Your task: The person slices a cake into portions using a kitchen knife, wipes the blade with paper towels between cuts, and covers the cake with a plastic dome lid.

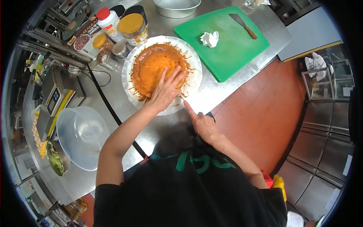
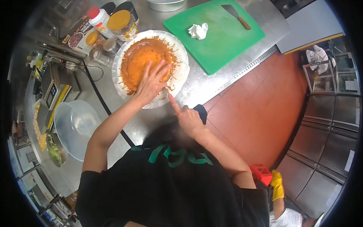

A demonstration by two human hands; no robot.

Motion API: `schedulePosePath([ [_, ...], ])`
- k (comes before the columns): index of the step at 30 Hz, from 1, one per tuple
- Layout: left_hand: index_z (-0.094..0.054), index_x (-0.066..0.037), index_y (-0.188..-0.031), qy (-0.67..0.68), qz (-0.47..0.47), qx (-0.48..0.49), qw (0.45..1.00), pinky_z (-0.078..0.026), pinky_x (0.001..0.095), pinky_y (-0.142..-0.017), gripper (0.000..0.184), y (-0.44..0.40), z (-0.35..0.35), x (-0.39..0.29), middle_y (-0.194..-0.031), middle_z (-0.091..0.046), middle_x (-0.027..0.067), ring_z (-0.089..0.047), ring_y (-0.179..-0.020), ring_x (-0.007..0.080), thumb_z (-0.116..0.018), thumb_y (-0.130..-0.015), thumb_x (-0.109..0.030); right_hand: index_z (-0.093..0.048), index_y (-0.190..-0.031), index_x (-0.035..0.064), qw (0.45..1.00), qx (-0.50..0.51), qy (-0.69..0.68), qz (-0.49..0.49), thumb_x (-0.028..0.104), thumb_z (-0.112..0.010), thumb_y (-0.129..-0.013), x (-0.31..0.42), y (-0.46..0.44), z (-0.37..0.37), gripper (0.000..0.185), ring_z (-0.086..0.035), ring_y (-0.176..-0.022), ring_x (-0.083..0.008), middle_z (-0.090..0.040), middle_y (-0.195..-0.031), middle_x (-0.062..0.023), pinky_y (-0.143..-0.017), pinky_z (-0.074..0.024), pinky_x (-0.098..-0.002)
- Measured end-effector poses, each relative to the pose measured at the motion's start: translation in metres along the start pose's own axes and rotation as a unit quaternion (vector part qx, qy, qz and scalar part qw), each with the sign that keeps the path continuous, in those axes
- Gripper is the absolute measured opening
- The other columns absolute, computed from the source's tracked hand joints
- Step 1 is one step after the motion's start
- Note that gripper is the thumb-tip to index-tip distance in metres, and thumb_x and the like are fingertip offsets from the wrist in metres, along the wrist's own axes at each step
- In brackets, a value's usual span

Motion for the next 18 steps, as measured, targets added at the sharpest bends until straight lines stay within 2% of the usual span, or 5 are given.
schedulePosePath([
  [6,-0.065,-0.011,-0.068,0.013,0.010,-0.027,0.999,-0.012,0.0589,-0.110,0.002,0.001,0.000,0.002,-0.144,-0.037,0.0094,-0.021,-0.139,0.0292,-0.063,-0.070,-0.011,-0.006,-0.148,0.0217,1.000,0.013,0.008,0.005,-0.003,-0.047,-0.078,-0.005,0.010,0.000,0.086,-0.063,-0.069,-0.0394,-0.059,-0.084,-0.0274,-0.065,-0.0525,-0.0468],
  [9,-0.065,-0.011,-0.068,0.014,0.017,-0.033,0.999,-0.011,0.0588,-0.111,0.001,0.001,0.000,0.001,-0.143,-0.038,0.0096,-0.021,-0.139,0.0292,-0.065,-0.068,-0.012,-0.009,-0.148,0.0229,1.000,-0.018,-0.004,0.004,0.000,-0.050,-0.081,-0.014,0.032,-0.006,0.082,-0.060,-0.064,-0.0406,-0.058,-0.077,-0.0256,-0.060,-0.0497,-0.0480],
  [12,-0.065,-0.011,-0.069,0.010,0.023,-0.017,1.000,-0.011,0.0582,-0.111,0.003,-0.001,0.000,0.000,-0.142,-0.039,0.0103,-0.023,-0.138,0.0296,-0.068,-0.066,-0.012,-0.003,-0.148,0.0233,0.999,0.035,0.029,-0.012,-0.005,-0.047,-0.076,-0.023,0.066,-0.003,0.089,-0.061,-0.062,-0.0388,-0.058,-0.075,-0.0232,-0.056,-0.0518,-0.0465],
  [14,-0.066,-0.011,-0.069,0.021,0.021,-0.016,0.999,-0.012,0.0579,-0.111,0.004,-0.001,-0.001,-0.001,-0.141,-0.040,0.0107,-0.024,-0.137,0.0299,-0.068,-0.066,-0.012,-0.007,-0.148,0.0242,0.998,0.047,0.045,0.001,-0.003,-0.049,-0.078,-0.035,0.098,0.001,0.086,-0.060,-0.058,-0.0361,-0.056,-0.071,-0.0199,-0.053,-0.0506,-0.0455],
  [18,-0.068,-0.012,-0.071,0.049,0.028,-0.012,0.998,-0.014,0.0566,-0.110,0.010,-0.003,0.001,-0.004,-0.140,-0.042,0.0107,-0.026,-0.136,0.0304,-0.073,-0.063,-0.012,-0.022,-0.147,0.0222,0.994,0.088,-0.056,-0.040,0.004,-0.055,-0.080,-0.041,0.167,0.057,0.076,-0.057,-0.059,-0.0344,-0.054,-0.068,-0.0175,-0.058,-0.0491,-0.0440],
])
Point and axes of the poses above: each hand's wrist, its own y-axis away from the middle knuckle, its own z-axis out of the back of the hand, x = y × z, the point moved 4 cm from there along -y, towards the middle knuckle
